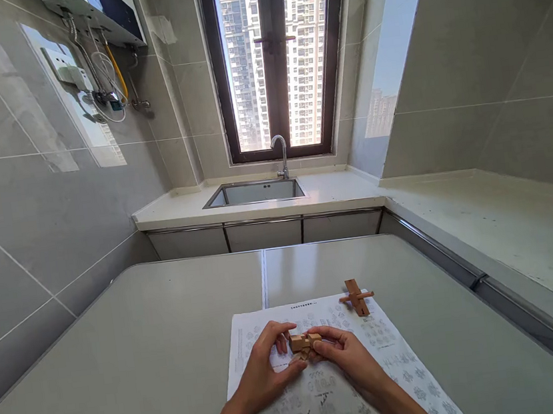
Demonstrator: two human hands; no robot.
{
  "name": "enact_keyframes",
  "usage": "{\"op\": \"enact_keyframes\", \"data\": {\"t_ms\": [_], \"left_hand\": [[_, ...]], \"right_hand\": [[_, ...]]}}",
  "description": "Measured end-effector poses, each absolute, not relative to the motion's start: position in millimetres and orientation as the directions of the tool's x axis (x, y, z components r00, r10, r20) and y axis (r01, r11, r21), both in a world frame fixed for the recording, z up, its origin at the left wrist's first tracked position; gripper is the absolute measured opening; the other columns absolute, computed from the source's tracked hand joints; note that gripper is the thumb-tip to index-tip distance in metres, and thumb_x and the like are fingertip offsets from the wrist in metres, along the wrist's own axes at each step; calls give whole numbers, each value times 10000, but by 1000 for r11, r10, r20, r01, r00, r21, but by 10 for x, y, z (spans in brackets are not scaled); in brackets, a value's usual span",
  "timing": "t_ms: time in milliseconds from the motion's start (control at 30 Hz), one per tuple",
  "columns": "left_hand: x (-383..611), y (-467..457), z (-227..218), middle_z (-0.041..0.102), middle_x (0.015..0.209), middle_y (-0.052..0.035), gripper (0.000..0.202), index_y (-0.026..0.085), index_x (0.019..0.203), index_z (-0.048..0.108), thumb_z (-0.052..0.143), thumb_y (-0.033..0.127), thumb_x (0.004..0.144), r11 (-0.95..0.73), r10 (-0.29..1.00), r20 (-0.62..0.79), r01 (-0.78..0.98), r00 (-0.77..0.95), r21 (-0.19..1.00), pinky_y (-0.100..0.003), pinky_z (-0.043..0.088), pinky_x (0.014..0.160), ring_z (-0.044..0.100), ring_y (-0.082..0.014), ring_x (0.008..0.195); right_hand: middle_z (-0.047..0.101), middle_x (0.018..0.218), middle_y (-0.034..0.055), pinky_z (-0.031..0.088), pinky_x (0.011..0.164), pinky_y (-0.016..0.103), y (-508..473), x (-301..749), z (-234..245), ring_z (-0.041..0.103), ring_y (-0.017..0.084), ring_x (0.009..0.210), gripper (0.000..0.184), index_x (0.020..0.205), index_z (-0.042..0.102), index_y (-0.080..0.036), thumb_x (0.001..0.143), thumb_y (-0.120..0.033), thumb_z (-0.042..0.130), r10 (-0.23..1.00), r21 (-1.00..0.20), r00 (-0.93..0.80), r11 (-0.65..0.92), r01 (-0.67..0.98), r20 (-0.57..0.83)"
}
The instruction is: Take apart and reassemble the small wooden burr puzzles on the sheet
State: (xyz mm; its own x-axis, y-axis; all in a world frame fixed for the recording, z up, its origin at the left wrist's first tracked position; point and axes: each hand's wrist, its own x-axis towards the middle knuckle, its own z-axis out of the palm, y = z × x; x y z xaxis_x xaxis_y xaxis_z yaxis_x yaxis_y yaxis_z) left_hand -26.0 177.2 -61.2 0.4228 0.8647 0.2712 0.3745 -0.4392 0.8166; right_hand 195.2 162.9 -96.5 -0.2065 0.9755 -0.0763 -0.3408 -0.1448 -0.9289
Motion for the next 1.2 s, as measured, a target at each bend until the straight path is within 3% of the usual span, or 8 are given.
{"op": "enact_keyframes", "data": {"t_ms": [200,367,533,700,800,1033,1200], "left_hand": [[-244,1780,-595,617,951,-39,132,241,1063,715,673,310,958,-437,865,282,350,414,828,-309,472,812,581,-193,850],[-251,1802,-610,639,887,-31,182,225,1040,728,658,377,970,-395,886,259,334,384,856,-308,463,809,578,-196,825],[-248,1838,-614,675,910,-42,367,197,1113,677,607,530,975,-197,938,130,188,320,962,-292,480,761,591,-185,790],[-242,1876,-609,519,636,38,480,182,1120,653,573,627,959,-128,959,91,125,267,984,-282,442,718,518,-166,660],[-246,1887,-606,497,608,45,519,183,1135,650,536,658,960,-122,960,84,126,267,985,-289,434,726,515,-177,667],[-258,1879,-621,502,628,42,502,198,1155,645,464,639,997,-99,941,36,171,335,980,-309,445,786,519,-186,674],[-249,1872,-640,512,666,44,450,201,1166,640,494,596,1007,-86,910,16,151,414,985,-293,424,756,498,-164,650]], "right_hand": [[795,977,90,567,869,378,1608,1937,-948,723,234,863,493,1080,779,-176,747,-519,899,964,-922,-255,-171,-348,-83],[791,901,74,557,870,358,1589,1922,-929,723,227,866,484,1089,772,-174,763,-513,891,953,-921,-288,-189,-341,-89],[798,923,81,572,883,387,1612,1942,-957,731,230,835,532,1112,767,-173,715,-492,925,962,-920,-247,-195,-339,-113],[787,1079,124,606,809,378,1687,1996,-1019,738,230,818,550,1070,774,-164,688,-529,929,988,-912,-86,-149,-383,-125],[783,1056,123,612,761,371,1719,2025,-1042,722,215,770,557,1076,762,-161,704,-546,916,994,-915,-31,-110,-388,-107],[735,816,69,571,643,336,1695,2001,-1004,678,209,681,538,1007,745,-162,793,-653,802,995,-930,0,-89,-358,-95],[636,656,-5,464,529,274,1646,1976,-931,563,152,530,543,1011,699,-177,831,-687,744,998,-937,-36,-64,-342,-55]]}}
